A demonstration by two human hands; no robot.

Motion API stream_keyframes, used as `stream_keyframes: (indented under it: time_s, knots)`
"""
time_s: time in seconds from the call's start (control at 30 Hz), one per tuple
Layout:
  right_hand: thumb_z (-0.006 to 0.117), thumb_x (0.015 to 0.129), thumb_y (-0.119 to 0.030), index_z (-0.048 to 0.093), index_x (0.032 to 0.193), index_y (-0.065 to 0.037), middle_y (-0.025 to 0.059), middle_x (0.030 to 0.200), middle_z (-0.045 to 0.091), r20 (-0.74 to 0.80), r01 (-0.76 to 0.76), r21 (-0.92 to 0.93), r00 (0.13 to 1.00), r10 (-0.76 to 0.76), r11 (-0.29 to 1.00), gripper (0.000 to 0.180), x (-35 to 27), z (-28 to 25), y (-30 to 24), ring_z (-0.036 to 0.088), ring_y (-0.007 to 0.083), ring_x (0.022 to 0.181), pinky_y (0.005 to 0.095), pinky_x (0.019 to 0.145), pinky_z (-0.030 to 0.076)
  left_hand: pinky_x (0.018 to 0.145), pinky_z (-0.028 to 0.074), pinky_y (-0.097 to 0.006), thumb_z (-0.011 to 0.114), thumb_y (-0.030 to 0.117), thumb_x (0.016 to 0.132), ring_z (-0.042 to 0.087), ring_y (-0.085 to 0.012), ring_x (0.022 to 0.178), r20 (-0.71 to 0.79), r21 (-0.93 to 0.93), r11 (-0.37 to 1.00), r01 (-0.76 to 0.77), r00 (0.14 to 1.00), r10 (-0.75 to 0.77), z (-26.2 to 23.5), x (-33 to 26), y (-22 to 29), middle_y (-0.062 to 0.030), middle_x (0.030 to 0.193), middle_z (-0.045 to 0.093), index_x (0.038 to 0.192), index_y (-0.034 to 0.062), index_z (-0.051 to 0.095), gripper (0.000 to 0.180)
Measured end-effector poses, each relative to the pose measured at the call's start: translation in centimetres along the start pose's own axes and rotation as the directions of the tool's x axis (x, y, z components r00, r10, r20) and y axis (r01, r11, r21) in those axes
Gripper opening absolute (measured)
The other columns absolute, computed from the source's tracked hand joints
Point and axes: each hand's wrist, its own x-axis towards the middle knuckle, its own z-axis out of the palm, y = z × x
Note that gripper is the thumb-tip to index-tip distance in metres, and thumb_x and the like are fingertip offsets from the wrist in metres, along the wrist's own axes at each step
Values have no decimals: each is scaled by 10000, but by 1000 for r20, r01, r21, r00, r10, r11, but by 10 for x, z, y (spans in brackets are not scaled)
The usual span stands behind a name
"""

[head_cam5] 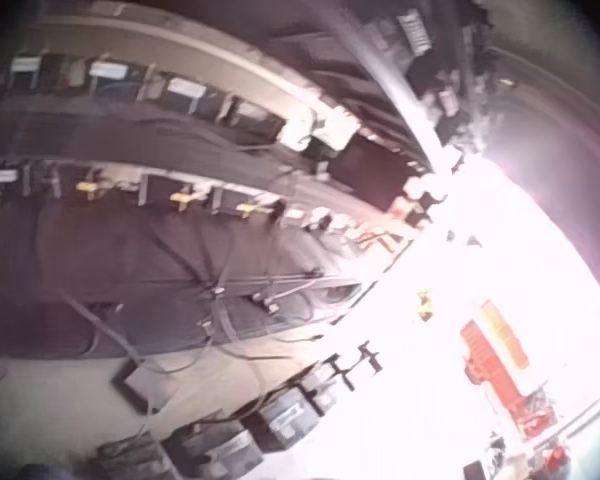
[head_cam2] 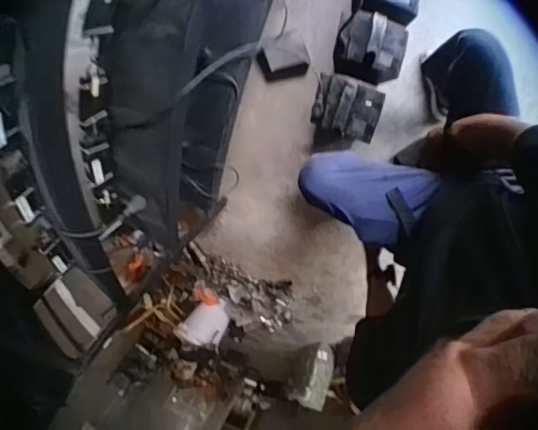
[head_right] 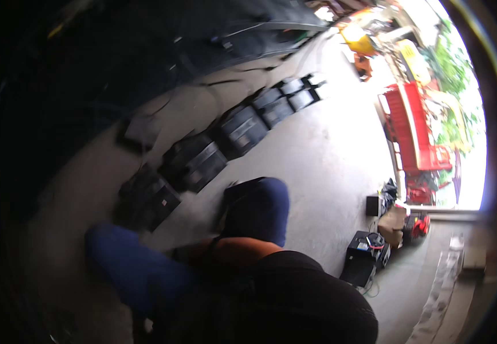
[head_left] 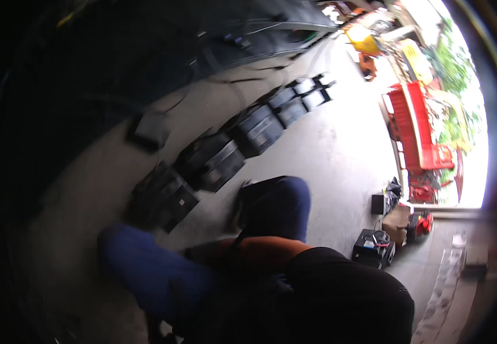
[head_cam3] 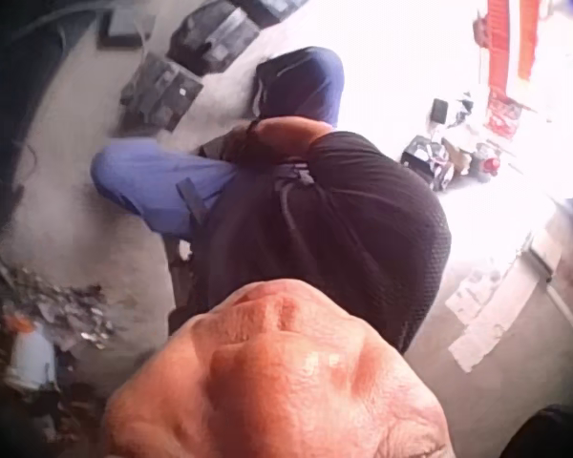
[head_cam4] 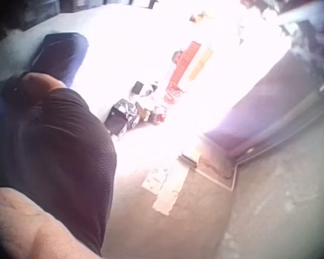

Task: Wiping and cleaning several battery units or UPS devices in a workshop.

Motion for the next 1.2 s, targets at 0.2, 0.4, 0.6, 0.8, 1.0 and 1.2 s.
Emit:
stream_keyframes:
  time_s: [0.2, 0.4, 0.6, 0.8, 1.0, 1.2]
  knots:
    - [619, 869, -291, 676, 1092, -58, 138, 1059, 682, 177, 307, 74, 932, -315, 949, 328, 5, 21, -10, 674, 301, 929, 442, 779, 544, 1064, 369, -357, 543, 351, 938, 509, -298, 1200, -277, 243, 932, 268, 940, -198, -125, -250, 15, -188, 1320, 531, 1349, -60, 452, 588]
    - [606, 875, -295, 656, 1111, -51, 147, 1057, 672, 218, 370, 200, 886, -409, 907, 343, 23, 59, -11, 671, 314, 924, 442, 783, 546, 1045, 384, -359, 547, 344, 934, 526, -298, 1178, -337, 357, 805, 474, 869, -362, -118, -378, 45, -182, 1296, 547, 1329, -50, 471, 563]
    - [593, 881, -300, 636, 1130, -45, 156, 1055, 661, 185, 326, 278, 905, -384, 903, 359, 64, 102, -48, 668, 326, 918, 442, 787, 547, 1025, 400, -362, 550, 338, 930, 542, -298, 1156, -285, 431, 700, 569, 822, -493, -93, -421, 60, -177, 1272, 564, 1310, -40, 490, 539]
    - [581, 887, -305, 615, 1148, -39, 166, 1053, 651, 78, 240, 283, 959, -272, 929, 375, 116, 121, -82, 664, 338, 912, 442, 792, 548, 1005, 415, -364, 554, 331, 926, 558, -298, 1134, -146, 489, 676, 551, 816, -559, -47, -390, 41, -171, 1248, 581, 1290, -30, 509, 515]
    - [568, 893, -309, 595, 1167, -32, 175, 1051, 640, 24, 255, 288, 962, -273, 923, 391, -60, 103, 56, 661, 351, 907, 442, 796, 550, 985, 431, -366, 557, 325, 921, 574, -298, 1112, -141, 524, 611, 594, 768, -625, -35, -438, 21, -166, 1223, 598, 1271, -20, 528, 492]
    - [630, 867, -241, 578, 1214, -74, 161, 1162, 618, 548, -137, 94, 834, 63, 986, 389, -62, -34, -32, 630, 340, 1037, 432, 923, 504, 965, 446, -369, 561, 318, 917, 591, -297, 1090, -29, 587, 577, 568, 727, -686, -30, -459, 0, -160, 1199, 615, 1251, -10, 547, 468]
